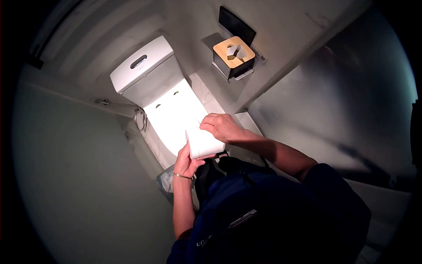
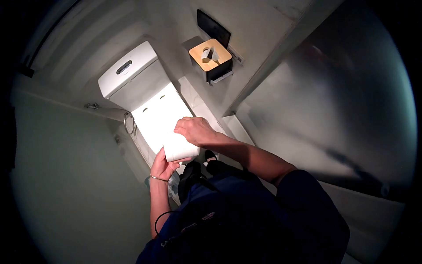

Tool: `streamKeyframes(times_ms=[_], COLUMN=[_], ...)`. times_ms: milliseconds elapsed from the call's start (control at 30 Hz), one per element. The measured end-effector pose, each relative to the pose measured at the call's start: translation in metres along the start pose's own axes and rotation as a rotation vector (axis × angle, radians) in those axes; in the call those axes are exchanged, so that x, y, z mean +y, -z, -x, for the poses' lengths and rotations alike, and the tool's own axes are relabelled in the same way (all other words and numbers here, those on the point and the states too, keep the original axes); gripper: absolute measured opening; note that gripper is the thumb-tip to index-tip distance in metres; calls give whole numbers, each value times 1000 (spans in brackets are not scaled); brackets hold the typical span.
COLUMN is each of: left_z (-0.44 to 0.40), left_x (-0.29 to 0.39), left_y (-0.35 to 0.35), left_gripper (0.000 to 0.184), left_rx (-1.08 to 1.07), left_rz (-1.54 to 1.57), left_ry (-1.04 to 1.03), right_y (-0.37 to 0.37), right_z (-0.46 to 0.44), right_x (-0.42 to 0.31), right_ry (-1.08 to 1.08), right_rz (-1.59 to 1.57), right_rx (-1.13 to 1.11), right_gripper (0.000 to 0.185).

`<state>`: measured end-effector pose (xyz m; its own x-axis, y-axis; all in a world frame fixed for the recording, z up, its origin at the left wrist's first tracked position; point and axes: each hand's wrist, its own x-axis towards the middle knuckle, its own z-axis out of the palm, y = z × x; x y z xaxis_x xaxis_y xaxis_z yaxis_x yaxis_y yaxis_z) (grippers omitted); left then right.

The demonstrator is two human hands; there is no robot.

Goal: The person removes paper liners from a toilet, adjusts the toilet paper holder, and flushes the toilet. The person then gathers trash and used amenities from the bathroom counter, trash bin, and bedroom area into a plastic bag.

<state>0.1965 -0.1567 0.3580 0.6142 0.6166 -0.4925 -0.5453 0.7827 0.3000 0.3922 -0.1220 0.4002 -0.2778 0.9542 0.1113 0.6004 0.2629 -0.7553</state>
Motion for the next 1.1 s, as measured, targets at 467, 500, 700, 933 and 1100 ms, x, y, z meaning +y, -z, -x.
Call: streamKeyframes(times_ms=[467, 500, 700, 933, 1100], left_z=[3, 3, -8, -2, 32], left_x=[0, 1, -3, 7, 7], left_y=[-9, -11, 12, 40, 35], left_gripper=[42, 43, 37, 28, 27], left_rx=[119, 123, 61, 178, 150], left_rz=[-317, -333, -468, -26, -471], left_ry=[-44, -43, -64, 178, -159], right_y=[21, 20, 12, 21, 29], right_z=[0, 0, 0, -4, 16], right_x=[7, 7, 22, 40, 8], right_ry=[-77, -75, -265, -863, -884], right_rz=[-317, -307, -439, -1333, -1355], right_rx=[-291, -282, -270, -430, -634], right_gripper=[15, 15, 20, 34, 39])
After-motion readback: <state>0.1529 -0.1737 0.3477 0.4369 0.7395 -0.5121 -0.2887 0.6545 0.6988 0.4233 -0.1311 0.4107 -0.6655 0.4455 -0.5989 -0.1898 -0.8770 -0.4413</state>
